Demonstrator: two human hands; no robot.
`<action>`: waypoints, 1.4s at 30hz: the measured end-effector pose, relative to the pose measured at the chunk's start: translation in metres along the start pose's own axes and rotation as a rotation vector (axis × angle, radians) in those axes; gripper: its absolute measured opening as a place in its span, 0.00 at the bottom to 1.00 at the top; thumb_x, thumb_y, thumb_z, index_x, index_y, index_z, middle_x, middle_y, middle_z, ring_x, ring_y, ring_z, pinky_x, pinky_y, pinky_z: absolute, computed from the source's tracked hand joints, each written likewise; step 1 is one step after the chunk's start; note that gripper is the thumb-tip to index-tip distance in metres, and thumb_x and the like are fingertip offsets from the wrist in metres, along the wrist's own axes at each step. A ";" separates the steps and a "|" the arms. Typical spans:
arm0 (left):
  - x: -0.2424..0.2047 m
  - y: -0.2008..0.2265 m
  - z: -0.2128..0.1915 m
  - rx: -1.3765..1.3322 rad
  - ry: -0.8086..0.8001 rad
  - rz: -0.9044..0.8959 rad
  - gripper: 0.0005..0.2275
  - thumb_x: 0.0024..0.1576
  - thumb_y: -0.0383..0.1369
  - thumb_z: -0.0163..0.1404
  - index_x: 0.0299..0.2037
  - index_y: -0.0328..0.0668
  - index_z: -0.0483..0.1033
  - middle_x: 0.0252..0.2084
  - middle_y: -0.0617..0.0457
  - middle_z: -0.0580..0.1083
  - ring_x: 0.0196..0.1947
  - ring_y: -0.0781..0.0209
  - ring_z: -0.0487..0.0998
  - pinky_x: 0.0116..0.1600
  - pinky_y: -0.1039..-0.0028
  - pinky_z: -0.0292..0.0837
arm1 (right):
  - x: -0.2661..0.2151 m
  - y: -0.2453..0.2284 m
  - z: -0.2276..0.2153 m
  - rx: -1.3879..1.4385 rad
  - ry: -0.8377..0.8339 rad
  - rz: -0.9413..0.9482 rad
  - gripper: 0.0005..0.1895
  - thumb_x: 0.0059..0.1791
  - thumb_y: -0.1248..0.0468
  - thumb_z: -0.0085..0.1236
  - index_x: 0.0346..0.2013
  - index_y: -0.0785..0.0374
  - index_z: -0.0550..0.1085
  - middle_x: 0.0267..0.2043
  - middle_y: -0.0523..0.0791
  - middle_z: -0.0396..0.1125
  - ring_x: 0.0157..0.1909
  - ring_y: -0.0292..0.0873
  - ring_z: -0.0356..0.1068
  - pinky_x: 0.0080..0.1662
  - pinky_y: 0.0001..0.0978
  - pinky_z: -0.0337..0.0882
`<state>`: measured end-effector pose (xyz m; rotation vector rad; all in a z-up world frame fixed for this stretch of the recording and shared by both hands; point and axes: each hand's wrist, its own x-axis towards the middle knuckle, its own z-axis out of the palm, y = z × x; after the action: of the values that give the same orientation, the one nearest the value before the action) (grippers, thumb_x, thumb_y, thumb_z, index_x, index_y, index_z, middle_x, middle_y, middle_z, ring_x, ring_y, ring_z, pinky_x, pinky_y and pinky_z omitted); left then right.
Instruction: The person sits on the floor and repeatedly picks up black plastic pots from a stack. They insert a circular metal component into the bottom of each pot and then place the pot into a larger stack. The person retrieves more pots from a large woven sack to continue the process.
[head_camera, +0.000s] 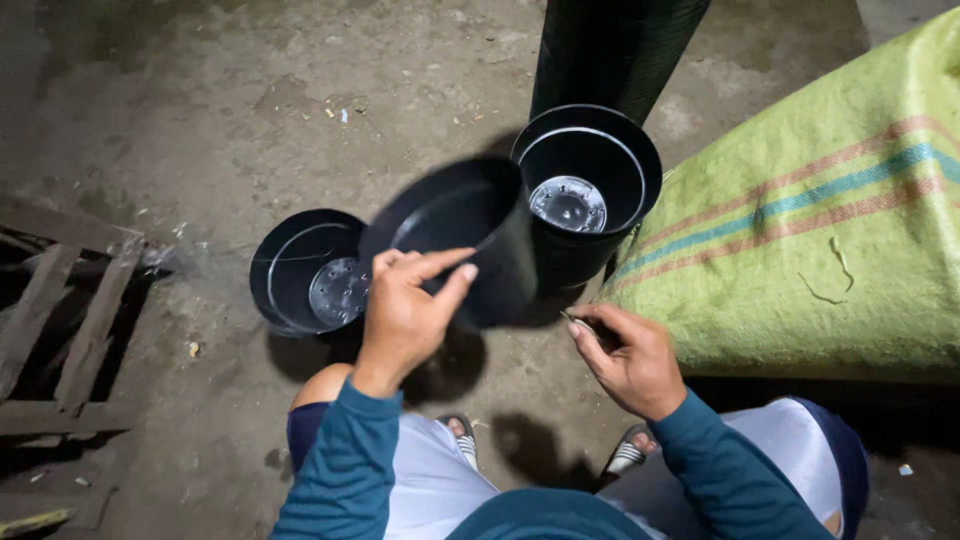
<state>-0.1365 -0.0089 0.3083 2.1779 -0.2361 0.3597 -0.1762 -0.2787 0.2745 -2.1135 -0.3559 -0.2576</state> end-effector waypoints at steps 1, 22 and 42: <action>-0.006 0.003 0.002 -0.037 -0.039 0.011 0.09 0.54 0.36 0.60 0.42 0.45 0.86 0.34 0.47 0.83 0.31 0.57 0.77 0.55 0.69 0.62 | -0.001 -0.006 0.003 0.034 0.018 -0.012 0.09 0.48 0.67 0.63 0.42 0.66 0.78 0.32 0.50 0.75 0.30 0.41 0.77 0.35 0.30 0.74; -0.045 0.008 0.049 -0.161 -0.261 -0.047 0.09 0.52 0.37 0.60 0.41 0.47 0.86 0.34 0.51 0.83 0.32 0.61 0.77 0.55 0.70 0.61 | -0.008 -0.021 0.011 0.007 -0.056 -0.031 0.08 0.46 0.67 0.64 0.39 0.66 0.78 0.32 0.50 0.75 0.31 0.45 0.78 0.34 0.32 0.74; -0.068 -0.005 0.071 -0.068 -0.192 0.199 0.08 0.53 0.33 0.59 0.40 0.43 0.85 0.35 0.51 0.82 0.33 0.57 0.78 0.53 0.66 0.62 | -0.018 -0.009 0.035 -0.357 -0.103 -0.057 0.09 0.45 0.59 0.64 0.34 0.58 0.74 0.27 0.48 0.72 0.27 0.55 0.72 0.29 0.46 0.70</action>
<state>-0.1865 -0.0614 0.2416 2.1277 -0.5670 0.2481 -0.1946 -0.2470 0.2570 -2.4770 -0.4579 -0.2614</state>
